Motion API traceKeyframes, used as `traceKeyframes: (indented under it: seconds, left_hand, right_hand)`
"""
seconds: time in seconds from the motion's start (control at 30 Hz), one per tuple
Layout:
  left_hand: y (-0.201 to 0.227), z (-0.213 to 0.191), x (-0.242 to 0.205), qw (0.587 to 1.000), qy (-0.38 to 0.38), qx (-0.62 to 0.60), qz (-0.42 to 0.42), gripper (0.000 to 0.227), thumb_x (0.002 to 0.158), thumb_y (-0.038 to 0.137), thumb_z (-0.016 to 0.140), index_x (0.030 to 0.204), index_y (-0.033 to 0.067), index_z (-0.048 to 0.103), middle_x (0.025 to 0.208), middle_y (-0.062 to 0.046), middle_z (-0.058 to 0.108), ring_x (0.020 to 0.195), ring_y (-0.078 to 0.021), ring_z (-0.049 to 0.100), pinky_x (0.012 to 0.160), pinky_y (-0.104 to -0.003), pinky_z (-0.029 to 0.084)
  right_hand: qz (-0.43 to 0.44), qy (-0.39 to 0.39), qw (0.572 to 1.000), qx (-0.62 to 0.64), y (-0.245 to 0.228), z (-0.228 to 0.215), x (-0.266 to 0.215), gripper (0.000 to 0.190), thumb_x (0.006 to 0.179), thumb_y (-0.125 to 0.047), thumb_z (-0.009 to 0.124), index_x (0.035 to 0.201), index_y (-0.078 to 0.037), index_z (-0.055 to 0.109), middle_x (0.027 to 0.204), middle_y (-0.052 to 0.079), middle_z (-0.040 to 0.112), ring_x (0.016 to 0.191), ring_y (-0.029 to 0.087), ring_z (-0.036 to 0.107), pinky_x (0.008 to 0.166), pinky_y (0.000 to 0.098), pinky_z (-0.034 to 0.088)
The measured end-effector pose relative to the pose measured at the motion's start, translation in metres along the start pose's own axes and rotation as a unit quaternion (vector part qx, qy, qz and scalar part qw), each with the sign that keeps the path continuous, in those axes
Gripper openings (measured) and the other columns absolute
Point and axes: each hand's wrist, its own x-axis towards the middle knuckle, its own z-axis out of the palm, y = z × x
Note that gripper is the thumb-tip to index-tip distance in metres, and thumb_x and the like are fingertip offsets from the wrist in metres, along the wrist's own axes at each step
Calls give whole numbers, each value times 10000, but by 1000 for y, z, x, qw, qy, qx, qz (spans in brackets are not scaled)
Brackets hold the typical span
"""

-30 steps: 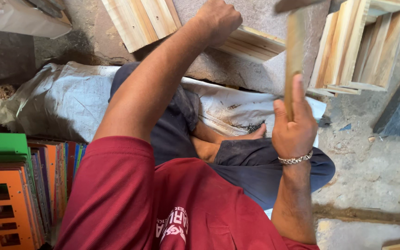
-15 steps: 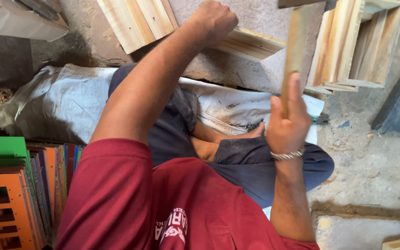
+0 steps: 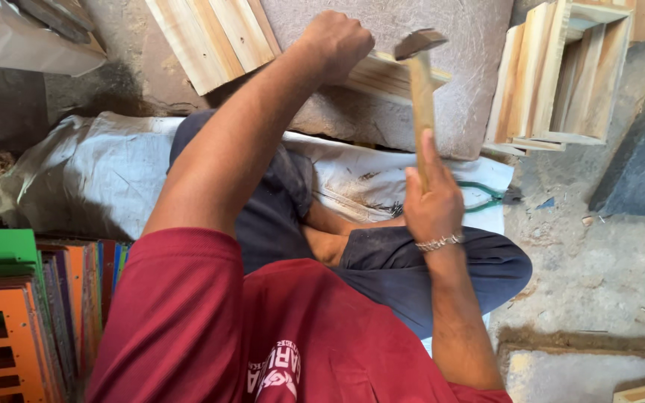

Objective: The person sits on the floor and assembles small wooden boxes by hammering nails into wooden planks. They repeatedly pick up planks, position them, and use a hammer to drive nails, occasionally flipping the pieces to work on different sides.

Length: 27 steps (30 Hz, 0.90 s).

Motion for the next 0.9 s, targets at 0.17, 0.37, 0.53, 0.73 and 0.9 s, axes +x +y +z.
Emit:
traceKeyframes:
  seconds: [0.17,0.37,0.53,0.73,0.9]
  left_hand:
    - [-1,9,2,1000,21,-3,6,149,819,98,698,954,97,762,950,-181,760,879,-349,743,745,-458,580]
    - [-3,6,-1,1000,10,-6,-2,167,774,98,725,937,110,763,954,-177,760,896,-356,741,753,-459,588]
    - [-2,11,-5,1000,16,-5,-6,194,740,115,749,933,109,758,966,-169,754,907,-353,736,761,-460,588]
    - [0,-3,2,998,-4,-33,-44,301,707,36,729,1003,79,759,979,-175,738,912,-362,720,777,-476,577]
    - [0,-26,-38,932,59,-337,-115,446,705,106,841,1139,60,751,1038,-161,767,935,-286,730,850,-423,577]
  right_hand:
    - [-212,148,964,67,12,-5,-4,541,1085,-63,680,1568,-116,441,1457,265,599,1394,375,620,1142,425,531]
    - [4,29,998,-60,8,17,-3,631,996,-175,678,1592,-214,474,1103,212,723,1034,367,710,878,452,558]
    - [-200,136,970,-2,26,20,-6,587,1065,-142,691,1572,-153,394,1224,217,685,1065,352,716,890,412,590]
    - [67,94,895,430,58,59,-21,707,1003,-72,624,1632,-172,315,858,71,591,556,102,500,447,255,437]
    - [190,46,769,609,124,88,-8,744,1021,-104,563,1664,-254,219,755,20,526,506,85,467,397,253,419]
